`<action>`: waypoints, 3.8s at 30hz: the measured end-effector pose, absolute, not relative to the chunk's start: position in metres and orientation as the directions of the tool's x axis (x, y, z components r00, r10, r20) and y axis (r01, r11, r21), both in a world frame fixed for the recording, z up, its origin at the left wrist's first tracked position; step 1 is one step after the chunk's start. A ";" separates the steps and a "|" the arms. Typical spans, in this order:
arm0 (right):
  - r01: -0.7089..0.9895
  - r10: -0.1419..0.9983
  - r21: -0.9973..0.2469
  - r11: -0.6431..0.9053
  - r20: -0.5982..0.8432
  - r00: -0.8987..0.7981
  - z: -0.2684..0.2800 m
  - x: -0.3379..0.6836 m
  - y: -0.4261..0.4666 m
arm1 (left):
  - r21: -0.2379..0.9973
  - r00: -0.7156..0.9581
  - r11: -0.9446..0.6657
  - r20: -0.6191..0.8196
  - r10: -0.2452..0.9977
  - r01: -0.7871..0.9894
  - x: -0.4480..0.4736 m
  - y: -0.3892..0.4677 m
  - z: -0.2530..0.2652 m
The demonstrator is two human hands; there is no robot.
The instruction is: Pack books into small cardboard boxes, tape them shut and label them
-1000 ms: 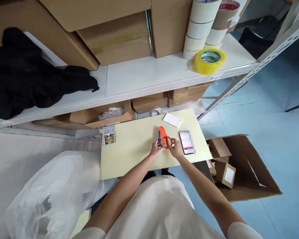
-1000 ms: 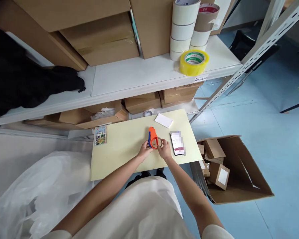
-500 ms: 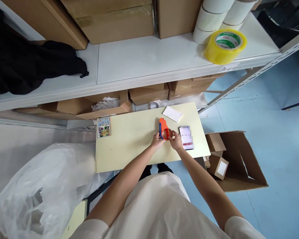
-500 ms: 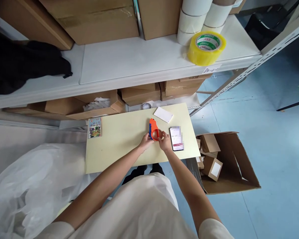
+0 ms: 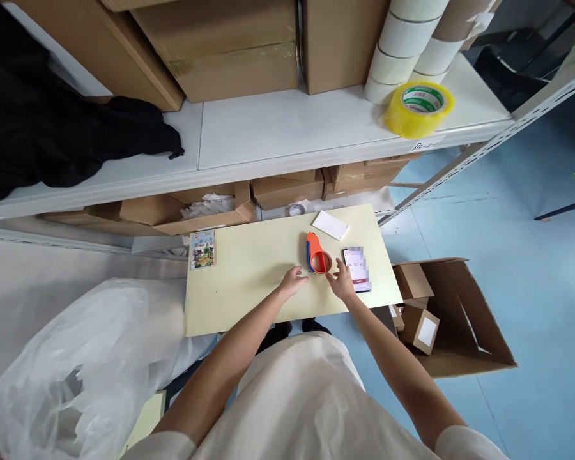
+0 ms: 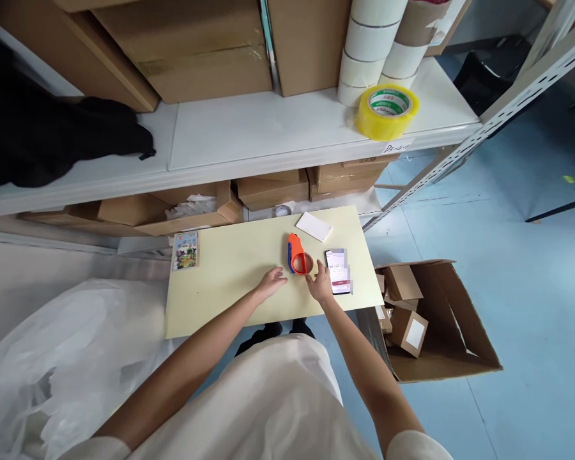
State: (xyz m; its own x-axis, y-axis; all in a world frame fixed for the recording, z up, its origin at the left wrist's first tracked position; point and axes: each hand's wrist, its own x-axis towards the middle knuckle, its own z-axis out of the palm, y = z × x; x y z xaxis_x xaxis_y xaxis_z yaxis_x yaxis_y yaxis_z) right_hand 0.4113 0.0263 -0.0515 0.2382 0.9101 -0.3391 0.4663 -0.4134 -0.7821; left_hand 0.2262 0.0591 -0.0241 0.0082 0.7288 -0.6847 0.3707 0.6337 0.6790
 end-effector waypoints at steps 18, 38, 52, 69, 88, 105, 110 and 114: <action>0.469 0.887 -0.878 0.095 -0.138 -0.440 0.008 0.294 0.001 | 0.800 -0.178 0.409 -0.369 0.912 0.438 0.092 -0.072 0.057; 0.398 0.364 -0.437 0.807 -0.164 -0.917 0.094 -0.123 -0.060 | 0.606 -0.606 0.542 -0.121 0.786 0.582 -0.210 -0.219 0.082; 0.263 0.569 -0.918 0.298 -0.050 -0.821 0.116 -0.124 -0.039 | 0.524 -0.454 0.545 -0.304 0.837 0.654 -0.219 -0.223 0.034; 0.031 0.642 -0.996 0.089 0.034 -0.766 0.204 -0.097 -0.044 | 0.772 -0.457 0.153 0.193 0.868 0.616 -0.239 -0.172 0.131; 0.363 0.647 -0.552 0.751 0.504 -0.572 0.273 -0.029 -0.006 | 0.707 -0.425 -0.011 0.437 0.792 0.707 -0.280 -0.148 0.158; 0.156 0.716 -0.718 0.678 0.598 -0.359 0.274 0.008 0.021 | 0.630 -0.215 -0.126 0.436 0.874 0.766 -0.277 -0.104 0.182; 0.082 0.746 -0.770 0.633 0.578 -0.330 0.266 0.002 0.025 | 0.780 -0.283 -0.145 0.384 0.879 0.609 -0.272 -0.100 0.178; 0.061 0.767 -0.774 0.630 0.607 -0.210 0.263 -0.003 0.031 | 0.931 -0.448 -0.070 0.237 0.862 0.358 -0.283 -0.110 0.188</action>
